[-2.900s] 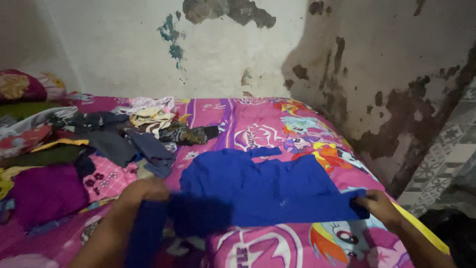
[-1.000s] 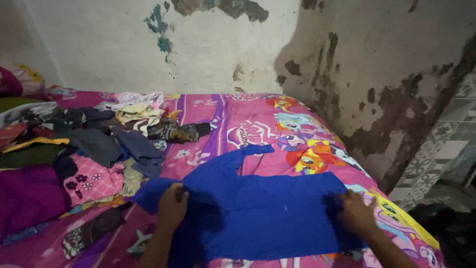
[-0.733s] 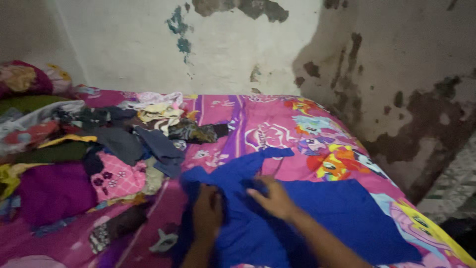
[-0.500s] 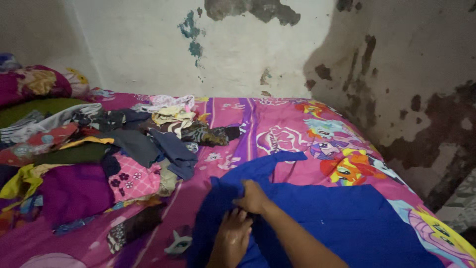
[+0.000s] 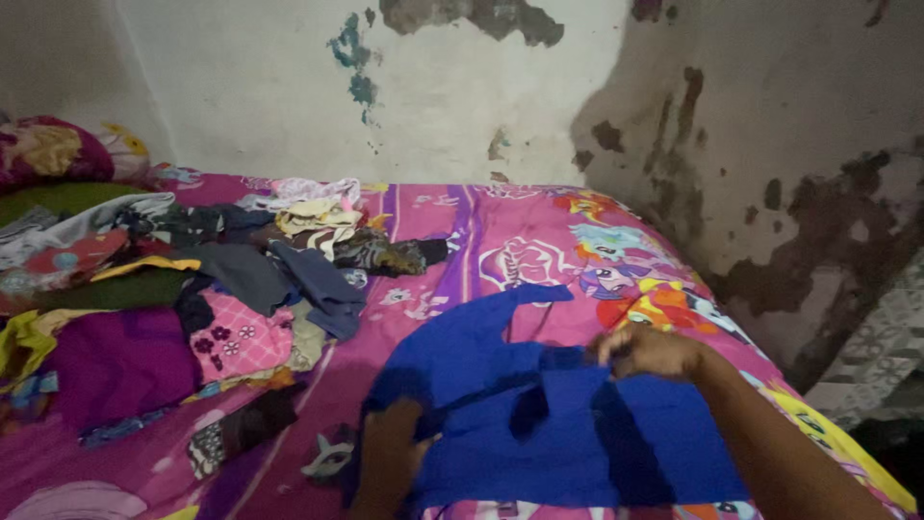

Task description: The person folds various pieces of clothing on a bed, including shirts and pants, and places them into a nearby drawer. The person handles each item individually, smoothing and folding them before stacking them.

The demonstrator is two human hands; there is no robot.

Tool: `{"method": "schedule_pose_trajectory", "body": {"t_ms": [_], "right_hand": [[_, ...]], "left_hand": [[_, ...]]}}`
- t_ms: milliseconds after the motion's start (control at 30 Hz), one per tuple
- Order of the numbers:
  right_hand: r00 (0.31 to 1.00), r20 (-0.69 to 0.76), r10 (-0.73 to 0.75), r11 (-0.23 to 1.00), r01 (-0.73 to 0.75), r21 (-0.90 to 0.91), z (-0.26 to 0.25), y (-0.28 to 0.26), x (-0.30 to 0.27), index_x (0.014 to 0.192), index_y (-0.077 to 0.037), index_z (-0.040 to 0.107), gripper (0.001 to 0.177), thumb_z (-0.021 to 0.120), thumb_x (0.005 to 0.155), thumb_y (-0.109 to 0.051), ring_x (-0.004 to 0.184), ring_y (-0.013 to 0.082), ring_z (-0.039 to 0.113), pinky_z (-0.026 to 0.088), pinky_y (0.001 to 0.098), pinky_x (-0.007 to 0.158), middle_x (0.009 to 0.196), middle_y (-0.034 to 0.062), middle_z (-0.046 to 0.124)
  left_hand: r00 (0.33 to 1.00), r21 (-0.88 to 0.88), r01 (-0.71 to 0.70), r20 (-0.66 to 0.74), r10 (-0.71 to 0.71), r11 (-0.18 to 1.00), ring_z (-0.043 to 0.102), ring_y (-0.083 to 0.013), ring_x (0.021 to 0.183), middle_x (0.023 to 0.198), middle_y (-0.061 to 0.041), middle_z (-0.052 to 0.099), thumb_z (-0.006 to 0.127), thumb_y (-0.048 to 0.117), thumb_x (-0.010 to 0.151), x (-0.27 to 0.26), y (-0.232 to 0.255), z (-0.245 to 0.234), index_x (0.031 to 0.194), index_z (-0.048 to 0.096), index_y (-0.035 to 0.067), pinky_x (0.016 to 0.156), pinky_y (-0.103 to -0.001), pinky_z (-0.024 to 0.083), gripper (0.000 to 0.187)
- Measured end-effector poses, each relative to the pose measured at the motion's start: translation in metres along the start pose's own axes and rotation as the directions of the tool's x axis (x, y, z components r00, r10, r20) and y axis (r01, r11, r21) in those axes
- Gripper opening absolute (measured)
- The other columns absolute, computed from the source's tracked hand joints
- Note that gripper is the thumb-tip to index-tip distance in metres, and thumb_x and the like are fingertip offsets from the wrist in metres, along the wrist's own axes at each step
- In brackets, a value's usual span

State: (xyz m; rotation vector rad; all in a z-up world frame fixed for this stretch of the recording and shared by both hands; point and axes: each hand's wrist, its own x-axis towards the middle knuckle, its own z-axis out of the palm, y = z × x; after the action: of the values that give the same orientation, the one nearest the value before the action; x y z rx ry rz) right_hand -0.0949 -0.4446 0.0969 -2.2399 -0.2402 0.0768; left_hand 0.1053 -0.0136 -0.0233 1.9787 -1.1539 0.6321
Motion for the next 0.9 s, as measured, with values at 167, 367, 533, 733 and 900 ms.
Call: {"method": "schedule_pose_trajectory", "body": {"t_ms": [167, 367, 533, 733, 900], "right_hand": [[0.848, -0.137, 0.511, 0.835, -0.528, -0.154, 0.064, 0.032, -0.005, 0.108, -0.005, 0.074, 0.05, 0.075, 0.081, -0.047, 0.096, 0.0244, 0.071, 0.056, 0.0381, 0.087, 0.104, 0.011, 0.076], [0.948, -0.24, 0.208, 0.943, -0.26, -0.209, 0.132, 0.051, -0.009, 0.1, 0.002, 0.069, 0.067, 0.099, 0.059, -0.042, 0.081, 0.0198, 0.065, 0.055, 0.0358, 0.075, 0.086, 0.0107, 0.071], [0.916, -0.048, 0.398, 0.886, -0.397, -0.237, 0.123, 0.062, -0.033, 0.088, 0.0, 0.067, 0.048, 0.093, 0.061, -0.029, 0.073, 0.0172, 0.061, 0.051, 0.0368, 0.066, 0.078, 0.0059, 0.066], [0.766, -0.627, 0.144, 0.865, -0.405, -0.296, 0.106, 0.019, -0.058, 0.091, -0.004, 0.058, 0.023, 0.074, 0.075, -0.01, 0.067, 0.0265, 0.06, 0.051, 0.0416, 0.064, 0.071, 0.0119, 0.062], [0.776, -0.595, -0.21, 0.537, -0.417, -0.734, 0.083, -0.024, -0.095, 0.096, -0.011, 0.062, 0.022, 0.071, 0.076, -0.01, 0.101, 0.0313, 0.065, 0.05, 0.0451, 0.089, 0.097, 0.0075, 0.066]], "left_hand": [[0.99, -0.224, 0.117, 0.097, -0.098, 0.968, 0.071, -0.0348, 0.092, 0.098, -0.013, 0.074, 0.091, 0.023, 0.055, -0.01, -0.02, -0.008, 0.102, 0.07, 0.013, 0.081, -0.045, 0.055, 0.052], [0.985, -0.243, 0.058, 0.172, -0.016, 0.968, 0.068, -0.0363, 0.093, 0.09, -0.014, 0.068, 0.065, 0.0, 0.06, -0.004, -0.04, -0.011, 0.09, 0.065, 0.009, 0.082, -0.044, 0.054, 0.031], [0.996, -0.237, -0.081, 0.013, 0.086, 0.968, 0.059, -0.0414, 0.107, 0.102, -0.019, 0.062, 0.052, -0.008, 0.062, -0.001, -0.045, -0.007, 0.1, 0.059, 0.006, 0.095, -0.047, 0.048, 0.041], [0.983, -0.225, -0.016, 0.175, 0.057, 0.974, 0.055, -0.0454, 0.115, 0.114, -0.02, 0.059, 0.048, -0.013, 0.059, -0.001, -0.025, -0.035, 0.11, 0.059, 0.008, 0.094, -0.05, 0.048, 0.055], [0.982, -0.18, -0.112, 0.132, 0.137, 0.977, 0.061, -0.0413, 0.103, 0.107, -0.014, 0.065, 0.053, -0.006, 0.072, 0.004, -0.003, -0.051, 0.102, 0.065, 0.011, 0.084, -0.049, 0.051, 0.036]]}}
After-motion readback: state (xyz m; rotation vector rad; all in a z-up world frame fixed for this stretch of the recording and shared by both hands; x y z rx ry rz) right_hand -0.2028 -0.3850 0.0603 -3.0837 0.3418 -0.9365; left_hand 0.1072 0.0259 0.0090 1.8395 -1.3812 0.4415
